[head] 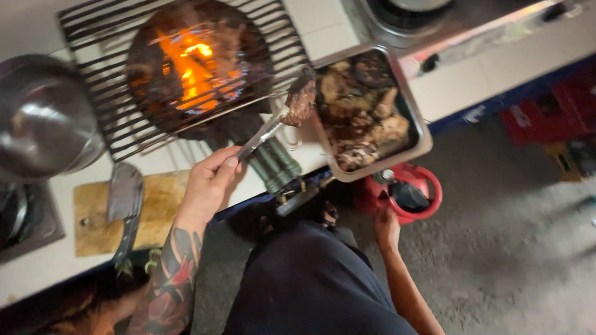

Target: Chopping pieces of meat on a wooden board and grilling them over a charcoal fire using tongs.

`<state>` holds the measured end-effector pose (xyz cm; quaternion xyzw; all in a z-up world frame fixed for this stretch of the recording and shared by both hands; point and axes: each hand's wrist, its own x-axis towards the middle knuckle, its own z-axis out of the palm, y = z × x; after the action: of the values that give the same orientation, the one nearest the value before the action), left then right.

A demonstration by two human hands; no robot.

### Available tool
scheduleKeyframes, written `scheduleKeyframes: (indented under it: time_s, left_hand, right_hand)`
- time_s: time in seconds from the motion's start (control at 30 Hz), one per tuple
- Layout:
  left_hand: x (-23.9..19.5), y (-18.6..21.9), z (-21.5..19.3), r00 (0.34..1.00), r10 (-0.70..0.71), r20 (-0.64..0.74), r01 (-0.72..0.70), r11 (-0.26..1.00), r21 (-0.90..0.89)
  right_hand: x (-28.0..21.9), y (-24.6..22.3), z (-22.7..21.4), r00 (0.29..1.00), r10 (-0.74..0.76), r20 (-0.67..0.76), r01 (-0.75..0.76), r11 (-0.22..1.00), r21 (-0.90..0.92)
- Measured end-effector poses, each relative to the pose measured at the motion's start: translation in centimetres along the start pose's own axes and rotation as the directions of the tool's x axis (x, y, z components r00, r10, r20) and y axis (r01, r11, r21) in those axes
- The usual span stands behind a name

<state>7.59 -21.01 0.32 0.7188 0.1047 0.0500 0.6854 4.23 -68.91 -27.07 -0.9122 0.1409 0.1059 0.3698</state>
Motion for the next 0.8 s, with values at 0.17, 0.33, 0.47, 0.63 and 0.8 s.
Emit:
scheduleKeyframes:
  time_s: [0.17, 0.33, 0.47, 0.63, 0.8]
  left_hand:
    - [1.0, 0.2, 3.8, 0.991, -0.012, 0.134, 0.015, 1.0, -0.022]
    - [2.2, 1.5, 6.0, 0.959, 0.133, 0.248, -0.163, 0.981, 0.103]
    - [1.9, 2.3, 7.0, 0.939, 0.172, 0.298, -0.213, 0.971, 0.109]
    - [1.2, 2.9, 7.4, 0.94, 0.162, 0.299, -0.206, 0.971, 0.123]
    - [0.6, 2.8, 7.2, 0.947, 0.153, 0.281, -0.204, 0.966, 0.16]
  right_hand:
    - [-1.0, -17.8, -9.3, 0.864, -0.258, -0.432, 0.397, 0.877, 0.27]
    - [0.4, -28.6, -12.8, 0.894, -0.257, -0.368, 0.438, 0.679, 0.589]
    - [3.8, -31.9, -12.0, 0.973, -0.197, -0.121, 0.195, 0.413, 0.889]
    - [6.9, -32.1, -10.4, 0.938, -0.337, 0.078, -0.002, 0.218, 0.976]
    - [6.9, -32.3, -9.4, 0.944, -0.318, 0.092, -0.038, 0.17, 0.985]
